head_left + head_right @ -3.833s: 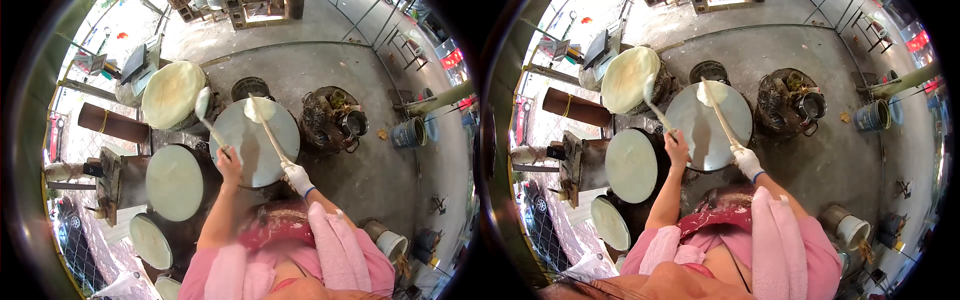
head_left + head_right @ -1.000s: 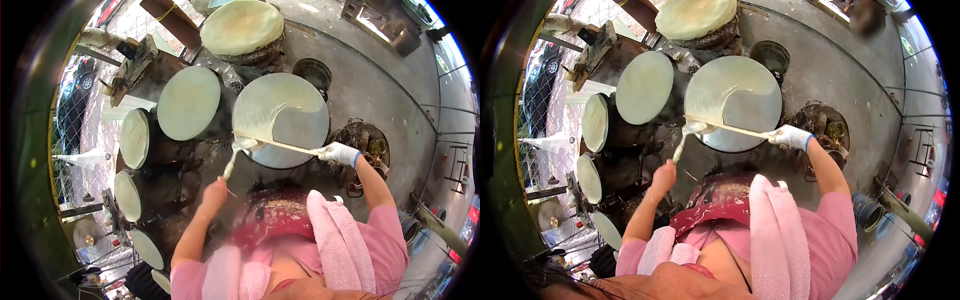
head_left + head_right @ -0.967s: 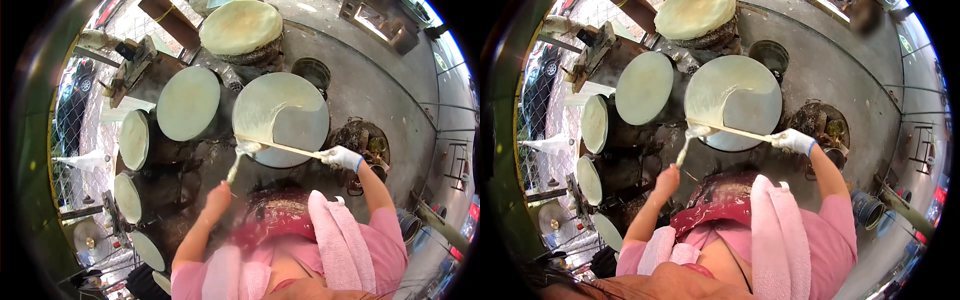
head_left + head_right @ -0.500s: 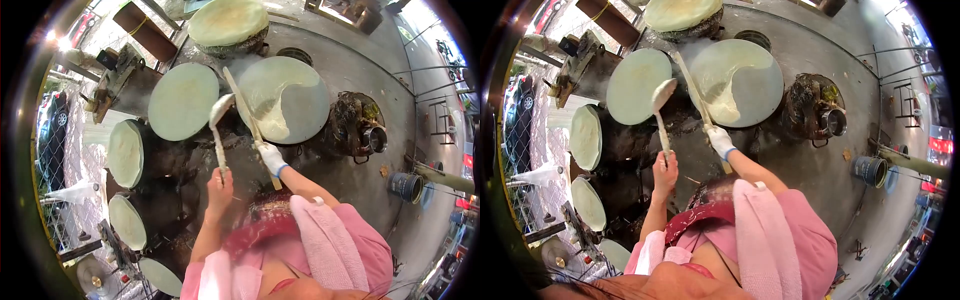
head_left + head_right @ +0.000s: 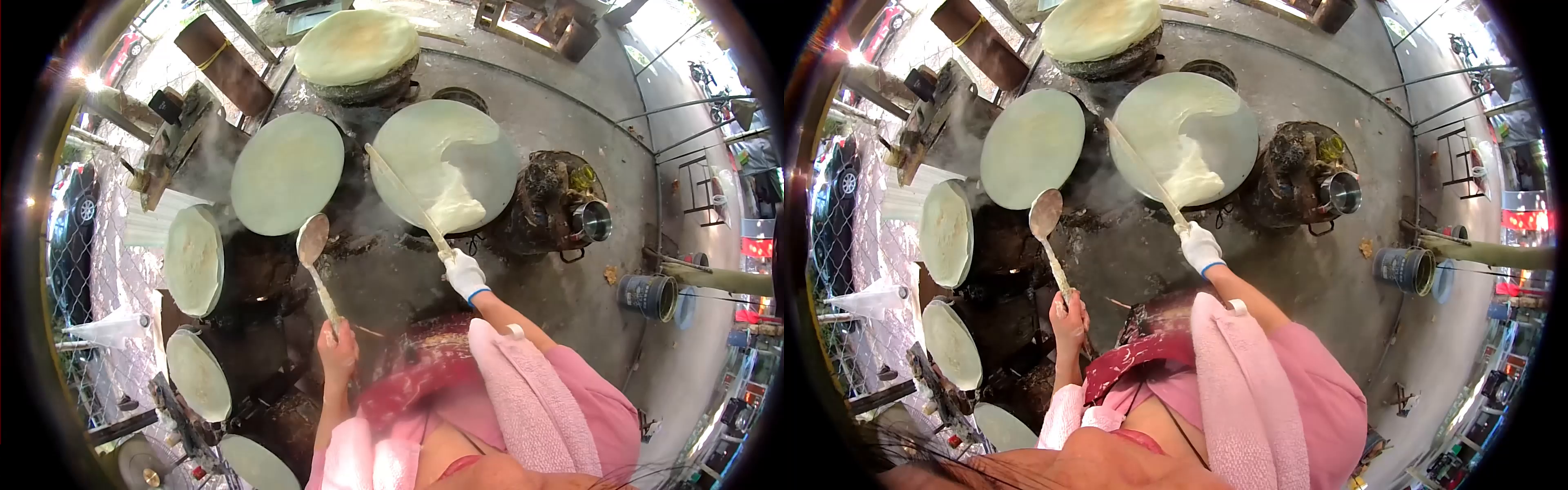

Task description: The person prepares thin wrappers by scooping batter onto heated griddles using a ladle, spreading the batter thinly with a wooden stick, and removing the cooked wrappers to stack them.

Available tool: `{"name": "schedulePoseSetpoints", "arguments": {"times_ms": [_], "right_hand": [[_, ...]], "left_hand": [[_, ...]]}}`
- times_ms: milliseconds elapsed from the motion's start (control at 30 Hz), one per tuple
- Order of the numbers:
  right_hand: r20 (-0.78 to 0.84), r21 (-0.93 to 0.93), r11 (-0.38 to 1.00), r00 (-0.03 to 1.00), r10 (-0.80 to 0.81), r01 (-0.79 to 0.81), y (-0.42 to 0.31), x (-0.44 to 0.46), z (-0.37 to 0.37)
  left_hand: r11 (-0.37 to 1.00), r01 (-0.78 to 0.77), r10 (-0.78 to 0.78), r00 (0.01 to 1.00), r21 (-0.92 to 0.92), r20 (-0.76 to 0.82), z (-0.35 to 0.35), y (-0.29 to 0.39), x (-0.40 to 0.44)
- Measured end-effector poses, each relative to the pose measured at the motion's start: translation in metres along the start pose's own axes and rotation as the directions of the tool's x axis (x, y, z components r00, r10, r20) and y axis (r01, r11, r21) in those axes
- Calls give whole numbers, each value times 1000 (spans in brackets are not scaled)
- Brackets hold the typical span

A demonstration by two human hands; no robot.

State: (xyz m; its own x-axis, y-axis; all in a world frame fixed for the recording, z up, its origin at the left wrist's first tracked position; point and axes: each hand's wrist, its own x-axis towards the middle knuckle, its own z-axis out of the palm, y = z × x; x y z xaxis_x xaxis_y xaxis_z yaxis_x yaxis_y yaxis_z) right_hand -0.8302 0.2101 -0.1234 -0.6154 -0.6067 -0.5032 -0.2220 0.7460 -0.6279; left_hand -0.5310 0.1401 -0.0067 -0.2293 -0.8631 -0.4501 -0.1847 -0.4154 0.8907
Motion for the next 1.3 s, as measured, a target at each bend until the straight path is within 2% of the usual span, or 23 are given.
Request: {"name": "schedulePoseSetpoints", "arguments": {"times_ms": [33,100,133,167,233,300,367,400,500,600,633,700,733,767,833,900,1033,1067,1167,1233,1267,1300], "right_hand": [[-44,-190,982,999,-7,-2,8,3,-5],[-121,-113,983,984,130,-143,23,15,-37],[-188,-105,988,978,91,-112,37,25,-51],[-258,-172,985,966,-11,-35,66,46,-57],[-51,212,975,995,86,-73,61,55,-94],[109,255,953,984,141,-164,34,32,-117],[172,-86,996,985,-24,39,61,25,-111],[220,-248,957,971,-98,153,67,24,-112],[9,-264,960,995,-99,98,91,53,-151],[-117,-218,970,984,-136,109,95,103,-178],[-63,-177,980,993,-99,87,91,112,-182],[124,32,998,990,-65,62,92,94,-179],[236,-10,998,970,-64,68,86,70,-185],[280,-73,977,944,-175,202,109,65,-176],[201,-222,966,976,-88,133,134,68,-178],[99,-244,965,992,-74,96,131,100,-197],[0,-316,933,983,-183,174,91,195,-229],[52,-385,909,987,-151,159,68,214,-241],[-70,-450,870,963,-260,202,23,254,-245],[-79,-382,895,957,-280,230,-13,236,-243],[-96,-319,890,924,-371,325,-16,220,-235],[-121,-208,840,839,-531,502,1,206,-218]], "left_hand": [[1000,-9,9,1000,8,-8,7,1,-1],[999,-23,24,999,31,-24,23,3,-5],[999,-27,29,999,46,-30,32,4,-9],[999,-14,16,999,39,-40,42,5,-11],[1000,11,-9,998,24,-63,62,8,-16],[999,47,-47,996,0,-79,86,14,-24],[996,81,-83,991,-19,-109,109,19,-35],[995,96,-99,987,-25,-128,120,21,-40],[995,96,-100,984,-37,-146,142,21,-51],[995,100,-99,982,-5,-161,157,23,-57],[994,104,-100,980,15,-170,164,25,-58],[993,112,-104,979,35,-175,173,29,-55],[992,120,-112,978,33,-176,176,29,-54],[991,129,-122,977,30,-177,177,30,-53],[991,128,-121,976,29,-181,180,31,-51],[991,136,-131,972,16,-197,182,29,-51],[987,150,-134,968,56,-214,182,24,-57],[988,135,-115,965,71,-235,182,21,-60],[991,119,-100,961,59,-257,182,16,-63],[991,121,-103,961,54,-255,187,20,-61],[991,120,-100,961,63,-258,189,21,-59],[990,118,-96,961,71,-259,191,23,-57]]}}
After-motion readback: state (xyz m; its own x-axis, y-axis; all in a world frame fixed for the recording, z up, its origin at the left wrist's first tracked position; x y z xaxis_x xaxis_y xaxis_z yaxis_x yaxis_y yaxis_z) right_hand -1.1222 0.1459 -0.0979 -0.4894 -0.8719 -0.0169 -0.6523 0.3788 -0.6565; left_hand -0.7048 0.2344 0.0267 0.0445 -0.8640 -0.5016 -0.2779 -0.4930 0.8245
